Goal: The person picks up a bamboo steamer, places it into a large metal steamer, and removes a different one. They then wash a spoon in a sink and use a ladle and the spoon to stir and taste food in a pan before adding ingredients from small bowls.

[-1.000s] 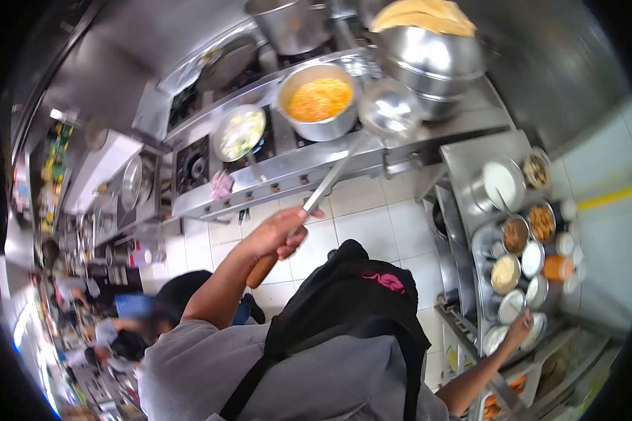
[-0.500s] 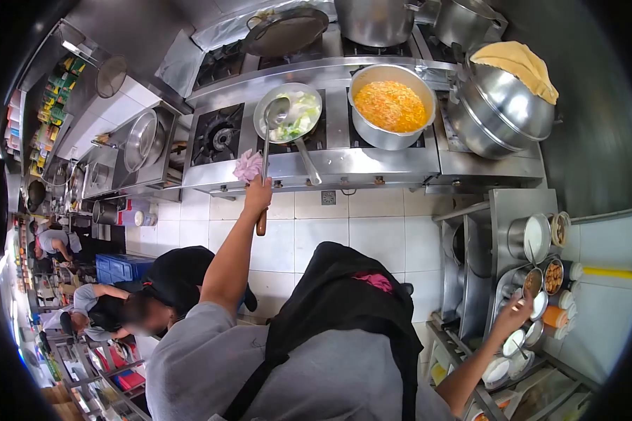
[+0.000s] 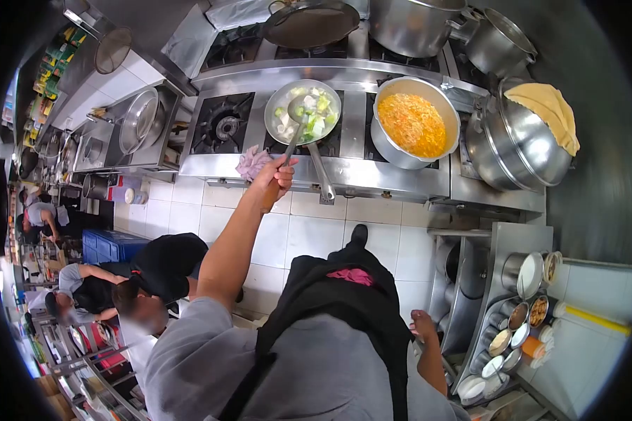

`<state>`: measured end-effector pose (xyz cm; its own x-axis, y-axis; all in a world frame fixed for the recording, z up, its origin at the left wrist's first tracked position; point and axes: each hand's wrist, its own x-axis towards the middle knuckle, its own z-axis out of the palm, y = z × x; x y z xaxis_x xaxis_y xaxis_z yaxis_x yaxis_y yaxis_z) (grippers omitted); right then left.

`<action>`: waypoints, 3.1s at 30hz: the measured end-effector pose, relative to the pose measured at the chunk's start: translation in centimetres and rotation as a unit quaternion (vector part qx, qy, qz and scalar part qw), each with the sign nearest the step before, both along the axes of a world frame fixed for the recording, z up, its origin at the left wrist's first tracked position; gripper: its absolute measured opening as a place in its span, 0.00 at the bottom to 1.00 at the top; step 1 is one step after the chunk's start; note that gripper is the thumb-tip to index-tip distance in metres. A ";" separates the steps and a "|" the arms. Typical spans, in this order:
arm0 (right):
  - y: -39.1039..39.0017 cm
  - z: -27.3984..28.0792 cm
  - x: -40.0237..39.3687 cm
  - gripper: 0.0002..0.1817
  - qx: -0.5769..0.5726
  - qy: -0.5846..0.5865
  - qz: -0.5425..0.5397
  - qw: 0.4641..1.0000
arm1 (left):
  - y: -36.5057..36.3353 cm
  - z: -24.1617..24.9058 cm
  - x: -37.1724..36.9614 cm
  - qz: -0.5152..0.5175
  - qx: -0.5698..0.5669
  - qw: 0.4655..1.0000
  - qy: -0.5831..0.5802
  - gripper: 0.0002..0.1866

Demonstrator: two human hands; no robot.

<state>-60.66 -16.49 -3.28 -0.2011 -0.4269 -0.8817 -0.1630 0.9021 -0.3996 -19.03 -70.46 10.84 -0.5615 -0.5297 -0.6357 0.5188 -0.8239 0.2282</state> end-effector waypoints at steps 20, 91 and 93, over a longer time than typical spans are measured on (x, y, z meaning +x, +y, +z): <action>-29.8 -0.5 -6.8 0.21 -0.112 -0.084 -0.167 0.976 | 10.0 3.3 -0.6 -0.229 -0.419 0.613 -0.629 0.25; -14.5 -0.6 1.7 0.16 -0.024 -0.013 -0.334 0.942 | 2.3 2.9 0.0 -0.125 -0.262 0.883 -0.368 0.24; -12.3 0.2 2.6 0.16 -0.053 -0.009 -0.363 0.930 | 2.6 2.5 0.7 -0.132 -0.316 0.858 -0.384 0.27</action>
